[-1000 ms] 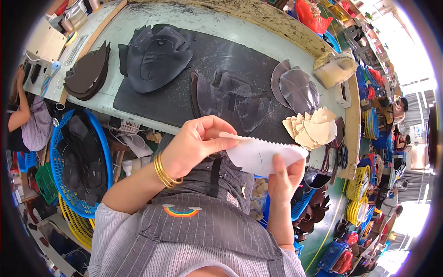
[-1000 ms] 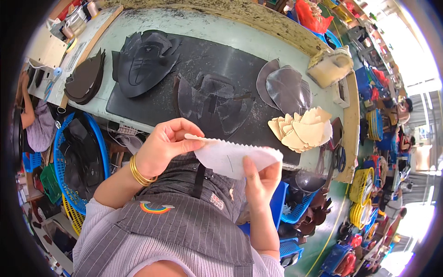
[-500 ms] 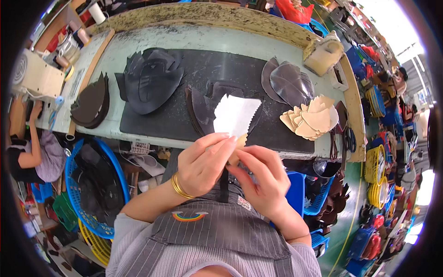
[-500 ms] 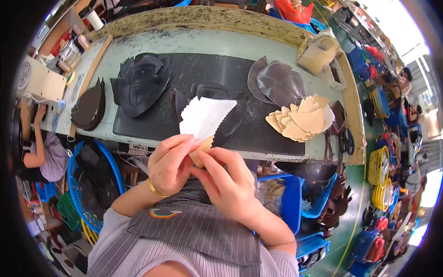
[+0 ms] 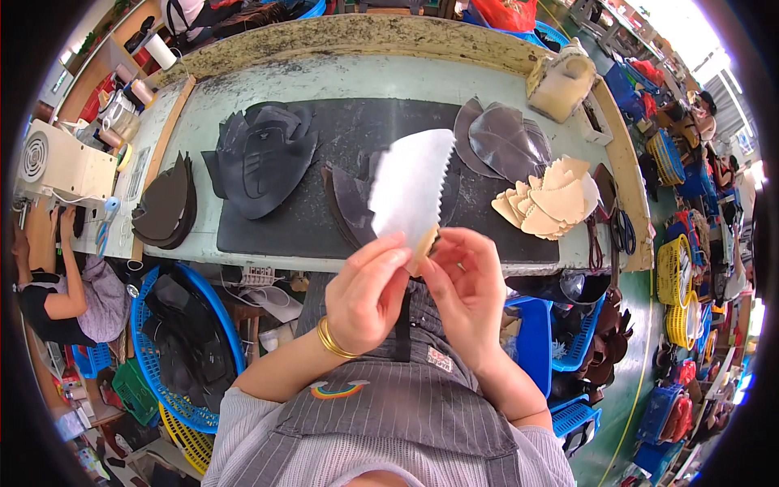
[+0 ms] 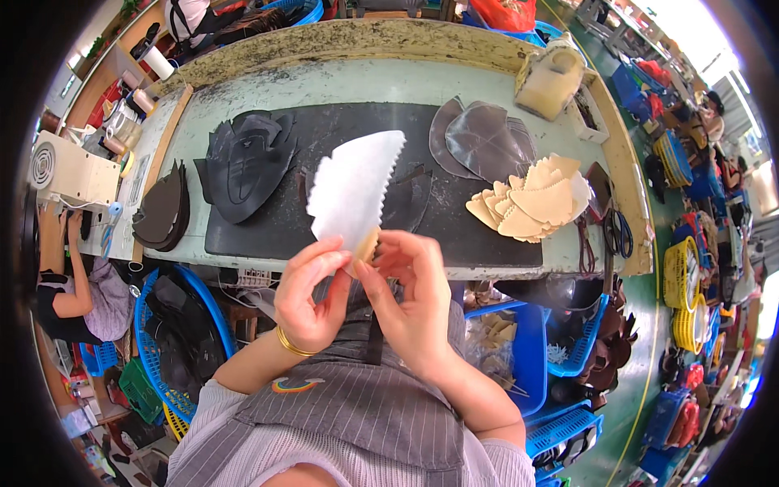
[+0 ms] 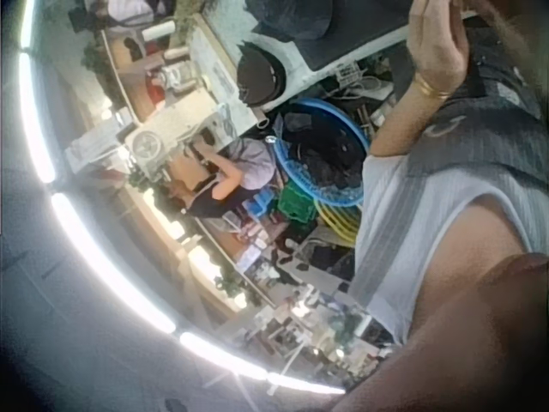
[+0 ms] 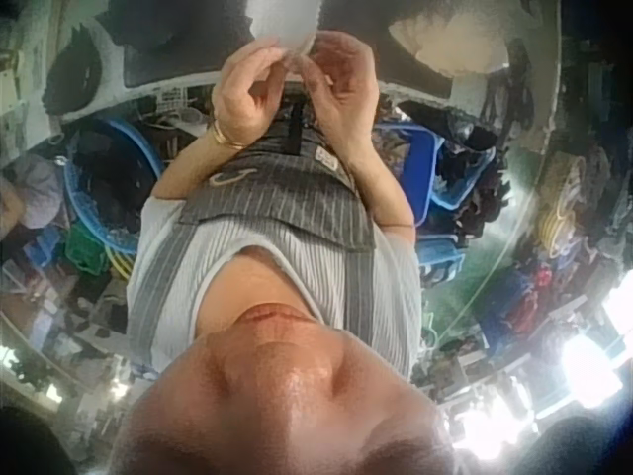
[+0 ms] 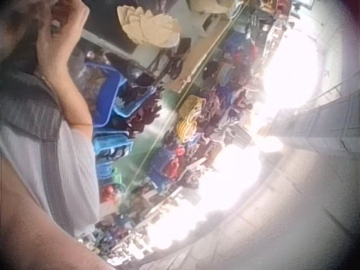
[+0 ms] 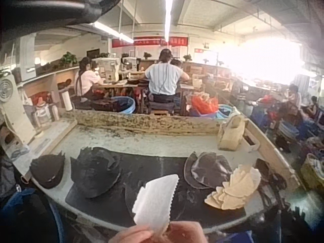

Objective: The person peels the backing from lining pads by hand, adheres them onto shoe panels on the workbench, and aligns and presses leather upper cutouts onto the assemblies.

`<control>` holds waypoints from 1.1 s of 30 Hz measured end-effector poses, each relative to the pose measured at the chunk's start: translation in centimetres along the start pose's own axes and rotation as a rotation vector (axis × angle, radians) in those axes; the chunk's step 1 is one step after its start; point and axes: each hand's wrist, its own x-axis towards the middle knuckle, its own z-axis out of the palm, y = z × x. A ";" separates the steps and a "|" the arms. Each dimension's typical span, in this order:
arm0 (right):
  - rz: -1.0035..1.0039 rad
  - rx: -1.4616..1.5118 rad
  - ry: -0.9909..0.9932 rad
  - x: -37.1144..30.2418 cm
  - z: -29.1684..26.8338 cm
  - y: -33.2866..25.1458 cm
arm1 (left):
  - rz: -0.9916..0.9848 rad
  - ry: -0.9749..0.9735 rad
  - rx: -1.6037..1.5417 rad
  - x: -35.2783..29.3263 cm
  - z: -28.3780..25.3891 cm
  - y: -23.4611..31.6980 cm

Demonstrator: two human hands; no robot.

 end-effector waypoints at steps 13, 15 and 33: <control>0.002 -0.175 -0.068 0.9 -0.9 -1.3 | 0.214 -0.158 0.127 1.4 -2.0 -0.8; -0.001 -0.259 -0.020 0.9 -0.6 -1.1 | 0.267 -0.131 0.141 1.3 -1.8 -1.1; 0.139 -0.276 -0.096 1.0 -2.0 -1.3 | 0.756 -0.243 0.156 4.2 -1.5 -1.9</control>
